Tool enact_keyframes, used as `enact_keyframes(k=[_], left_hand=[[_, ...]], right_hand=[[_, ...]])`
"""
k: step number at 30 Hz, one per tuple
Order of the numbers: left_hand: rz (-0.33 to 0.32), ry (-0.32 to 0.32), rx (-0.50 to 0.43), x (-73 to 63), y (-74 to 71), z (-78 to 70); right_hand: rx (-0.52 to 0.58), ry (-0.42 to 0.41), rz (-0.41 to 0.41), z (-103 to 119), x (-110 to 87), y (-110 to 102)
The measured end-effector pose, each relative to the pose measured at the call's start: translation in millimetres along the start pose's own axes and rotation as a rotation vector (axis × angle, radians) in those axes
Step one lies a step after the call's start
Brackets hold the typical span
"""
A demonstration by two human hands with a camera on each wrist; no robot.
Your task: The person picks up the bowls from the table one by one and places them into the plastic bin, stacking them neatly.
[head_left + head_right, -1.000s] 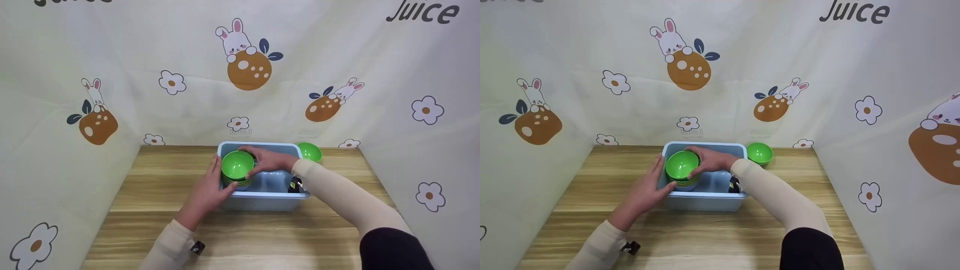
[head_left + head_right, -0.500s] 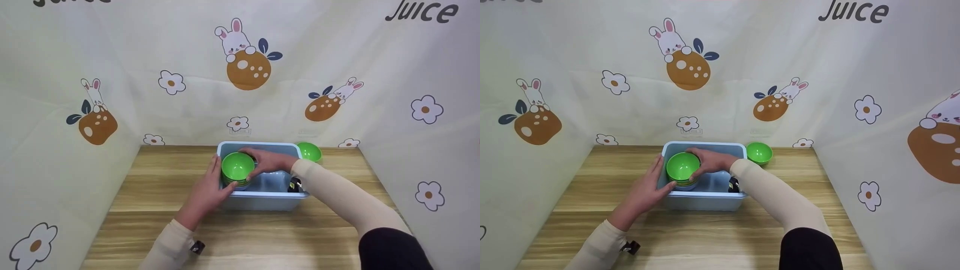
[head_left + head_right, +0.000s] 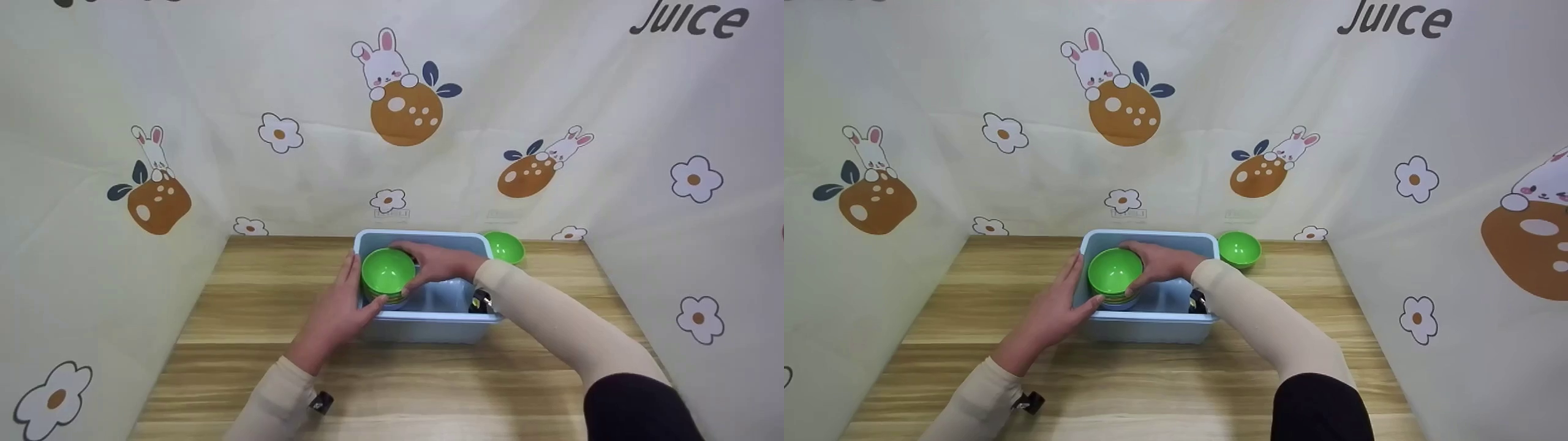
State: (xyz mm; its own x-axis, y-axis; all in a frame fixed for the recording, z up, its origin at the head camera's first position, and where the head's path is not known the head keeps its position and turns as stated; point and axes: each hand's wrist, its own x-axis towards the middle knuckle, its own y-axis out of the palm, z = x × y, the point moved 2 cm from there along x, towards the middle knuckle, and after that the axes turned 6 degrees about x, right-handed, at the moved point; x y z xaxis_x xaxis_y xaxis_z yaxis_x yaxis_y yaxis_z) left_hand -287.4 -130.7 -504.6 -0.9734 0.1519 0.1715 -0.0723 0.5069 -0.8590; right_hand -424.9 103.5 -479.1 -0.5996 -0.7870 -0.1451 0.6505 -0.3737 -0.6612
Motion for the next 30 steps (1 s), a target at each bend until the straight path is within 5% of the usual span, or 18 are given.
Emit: enact_keyframes(k=[10,16,23,30], left_hand=[[0.009,0.000,-0.006,0.4,0.5,0.5],[0.005,-0.004,-0.022,-0.2,-1.7,-1.0],[-0.008,0.022,-0.022,-1.0,-2.2,-1.5],[-0.008,0.018,0.005,-0.9,-2.1,-0.6]], right_hand=[[-0.076,0.001,0.056,9,-9.1,-12],[-0.079,0.069,0.032,22,-27.9,-33],[0.012,0.054,-0.075,27,-67.1,-57],[0.080,-0.027,-0.334,13,-109.7,-73]])
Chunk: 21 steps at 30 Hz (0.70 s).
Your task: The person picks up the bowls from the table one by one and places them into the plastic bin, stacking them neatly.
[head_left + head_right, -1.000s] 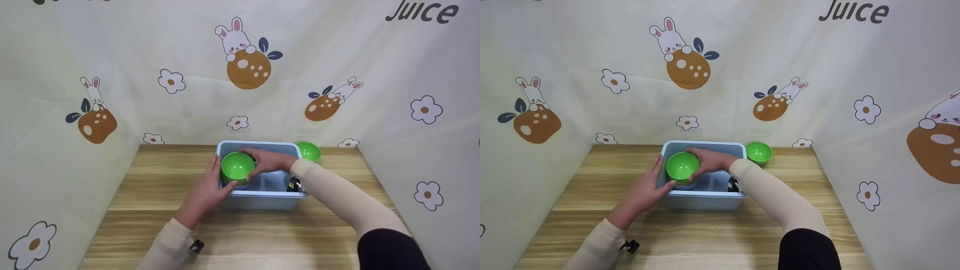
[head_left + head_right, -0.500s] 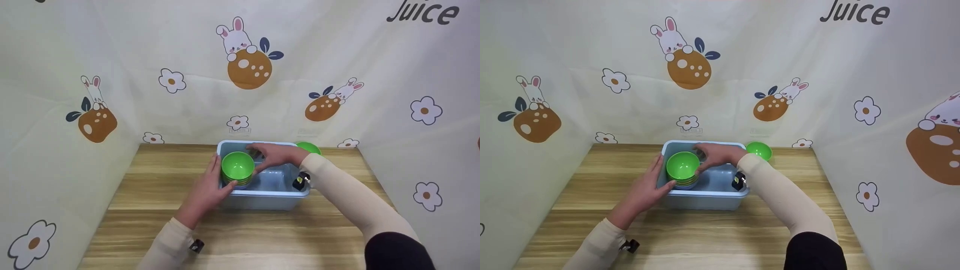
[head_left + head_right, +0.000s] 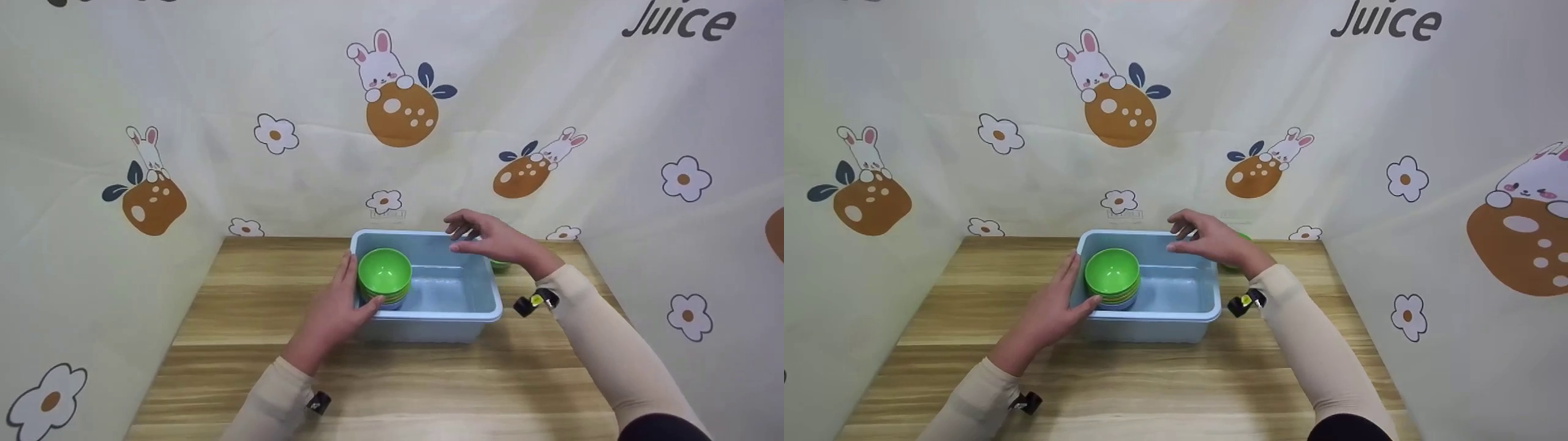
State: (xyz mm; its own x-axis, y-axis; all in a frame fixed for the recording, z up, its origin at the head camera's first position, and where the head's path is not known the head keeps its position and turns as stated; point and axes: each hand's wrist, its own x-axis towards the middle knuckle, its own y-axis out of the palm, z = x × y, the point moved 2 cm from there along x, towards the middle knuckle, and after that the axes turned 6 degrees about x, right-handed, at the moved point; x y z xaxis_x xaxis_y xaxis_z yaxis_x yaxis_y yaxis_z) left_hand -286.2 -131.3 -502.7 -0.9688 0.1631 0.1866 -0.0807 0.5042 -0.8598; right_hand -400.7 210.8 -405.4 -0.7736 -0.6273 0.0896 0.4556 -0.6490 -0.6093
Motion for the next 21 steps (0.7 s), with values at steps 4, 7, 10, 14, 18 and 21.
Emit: enact_keyframes(k=[4,7,10,14,18,21], left_hand=[[0.008,-0.004,0.006,0.0,0.1,0.4],[0.006,0.001,0.002,0.1,0.4,0.5],[0.003,0.004,0.000,0.3,0.6,0.8],[-0.002,0.006,-0.007,0.4,0.6,1.3],[-0.012,0.012,-0.024,0.5,1.0,1.9],[-0.016,0.014,-0.039,0.5,0.4,1.5]], right_hand=[[0.036,-0.005,-0.124,-14,-16.8,-8],[0.075,0.010,-0.186,-26,-26.3,-12],[0.108,0.022,-0.267,-39,-34.3,-15],[0.158,0.032,-0.412,-61,-44.2,-21],[0.209,0.042,-0.538,-80,-50.7,-23],[0.221,0.047,-0.600,-90,-53.4,-23]])
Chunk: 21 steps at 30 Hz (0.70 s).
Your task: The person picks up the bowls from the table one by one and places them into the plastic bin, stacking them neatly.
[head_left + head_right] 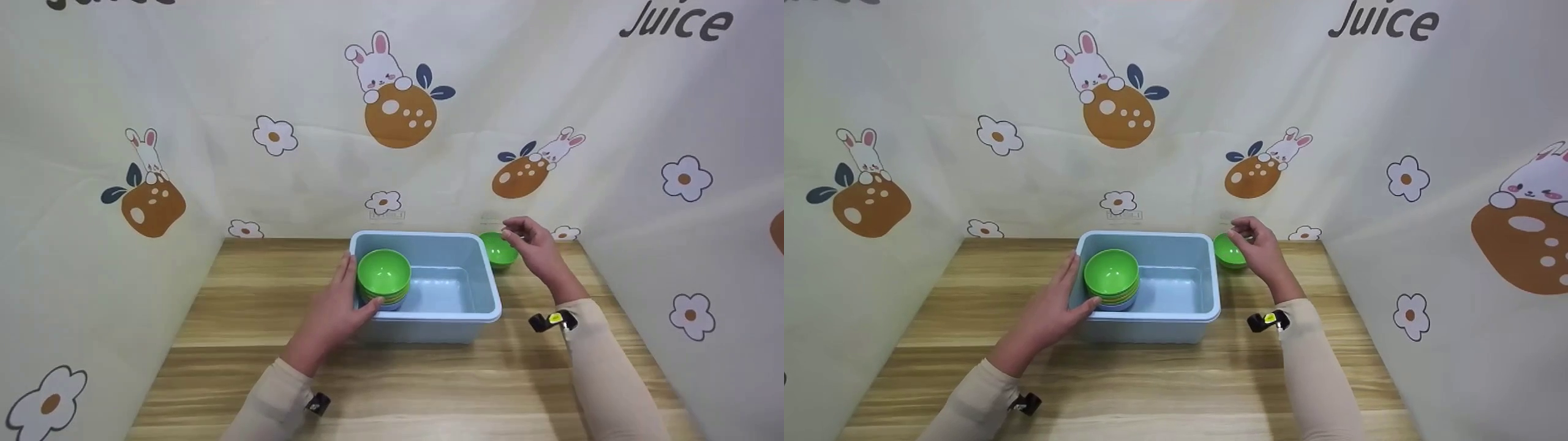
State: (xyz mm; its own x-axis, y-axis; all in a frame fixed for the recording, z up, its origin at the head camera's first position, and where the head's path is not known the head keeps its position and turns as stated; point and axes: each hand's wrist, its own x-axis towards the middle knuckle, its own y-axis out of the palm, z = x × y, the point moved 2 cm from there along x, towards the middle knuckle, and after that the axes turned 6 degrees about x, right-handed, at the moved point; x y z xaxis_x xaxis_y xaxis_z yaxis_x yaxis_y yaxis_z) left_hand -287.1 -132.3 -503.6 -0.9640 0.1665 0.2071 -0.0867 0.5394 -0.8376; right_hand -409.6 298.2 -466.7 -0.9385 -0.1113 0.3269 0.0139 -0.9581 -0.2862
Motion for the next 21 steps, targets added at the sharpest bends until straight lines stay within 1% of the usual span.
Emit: enact_keyframes(k=[2,6,8,12,14,18,21], left_hand=[[0.001,0.000,-0.005,0.2,-0.1,0.4],[0.007,-0.004,0.008,0.6,0.3,1.5],[0.007,-0.007,0.018,0.5,0.5,2.0],[0.005,-0.012,0.019,0.4,0.9,2.2],[0.009,-0.017,0.020,0.2,1.0,1.9],[0.020,-0.024,0.021,-0.1,0.9,0.8],[0.024,-0.027,0.015,-0.2,0.5,0.1]], right_hand=[[-0.001,0.008,-0.025,1,-2.8,0],[-0.007,0.013,-0.028,7,-10.4,0],[-0.007,0.014,-0.030,0,-10.4,-1],[-0.028,0.024,-0.046,-22,-5.0,-4],[-0.049,0.025,-0.047,-28,-4.3,-5],[-0.161,0.010,-0.039,-39,-4.5,-3],[-0.303,0.004,-0.027,-50,-5.1,0]])
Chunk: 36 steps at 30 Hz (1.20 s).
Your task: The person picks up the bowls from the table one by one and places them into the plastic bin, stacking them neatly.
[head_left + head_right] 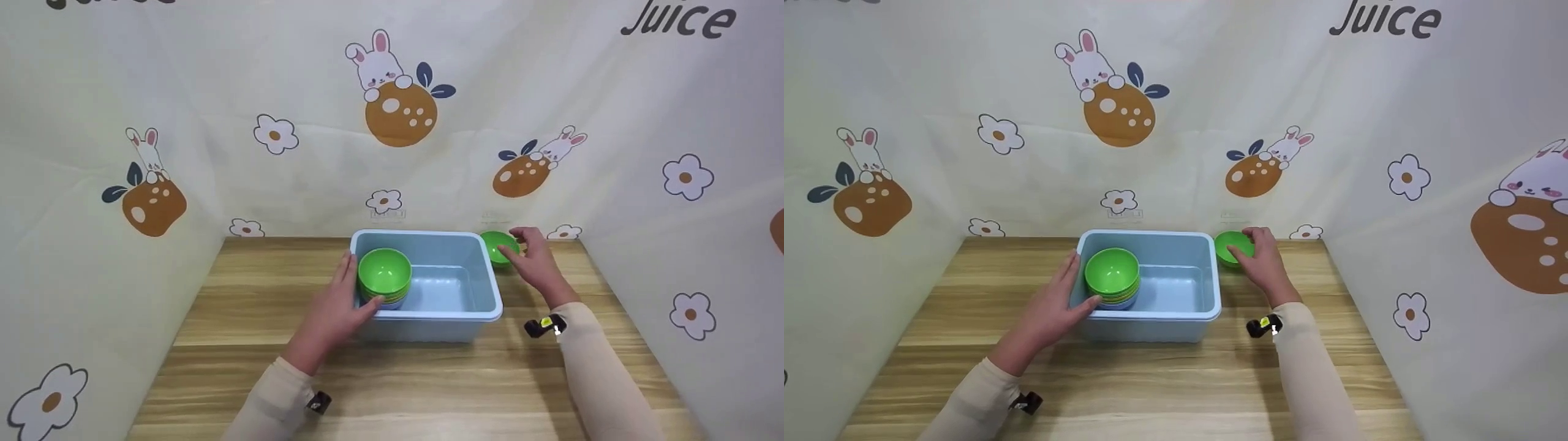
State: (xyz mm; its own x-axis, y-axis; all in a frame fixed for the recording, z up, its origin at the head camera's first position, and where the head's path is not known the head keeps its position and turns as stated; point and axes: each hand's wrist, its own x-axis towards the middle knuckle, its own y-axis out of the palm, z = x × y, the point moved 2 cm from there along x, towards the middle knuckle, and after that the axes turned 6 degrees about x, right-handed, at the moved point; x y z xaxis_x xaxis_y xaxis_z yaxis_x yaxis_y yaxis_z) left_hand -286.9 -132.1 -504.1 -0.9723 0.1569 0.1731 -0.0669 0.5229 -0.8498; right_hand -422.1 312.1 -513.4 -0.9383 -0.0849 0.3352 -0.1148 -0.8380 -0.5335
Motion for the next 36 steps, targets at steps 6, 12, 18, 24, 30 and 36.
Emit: enact_keyframes(k=[6,12,18,24,30,36], left_hand=[[-0.010,0.007,0.004,0.3,-0.9,-0.2],[-0.012,0.006,0.005,-0.5,-0.9,0.1],[-0.006,0.002,0.013,-0.5,0.9,0.6],[-0.014,0.001,0.014,-1.7,1.7,-0.4],[-0.008,-0.011,-0.002,-2.4,1.0,-2.1],[-0.001,-0.013,-0.010,-2.5,2.1,-2.1]], right_hand=[[-0.160,0.106,-0.001,-22,0.6,14],[-0.115,0.230,0.014,-46,4.6,28],[-0.063,0.276,0.004,-66,8.1,38],[-0.043,0.258,-0.030,-73,9.6,45],[0.001,0.252,-0.050,-76,8.6,47],[0.006,0.222,-0.076,-78,7.8,47]])
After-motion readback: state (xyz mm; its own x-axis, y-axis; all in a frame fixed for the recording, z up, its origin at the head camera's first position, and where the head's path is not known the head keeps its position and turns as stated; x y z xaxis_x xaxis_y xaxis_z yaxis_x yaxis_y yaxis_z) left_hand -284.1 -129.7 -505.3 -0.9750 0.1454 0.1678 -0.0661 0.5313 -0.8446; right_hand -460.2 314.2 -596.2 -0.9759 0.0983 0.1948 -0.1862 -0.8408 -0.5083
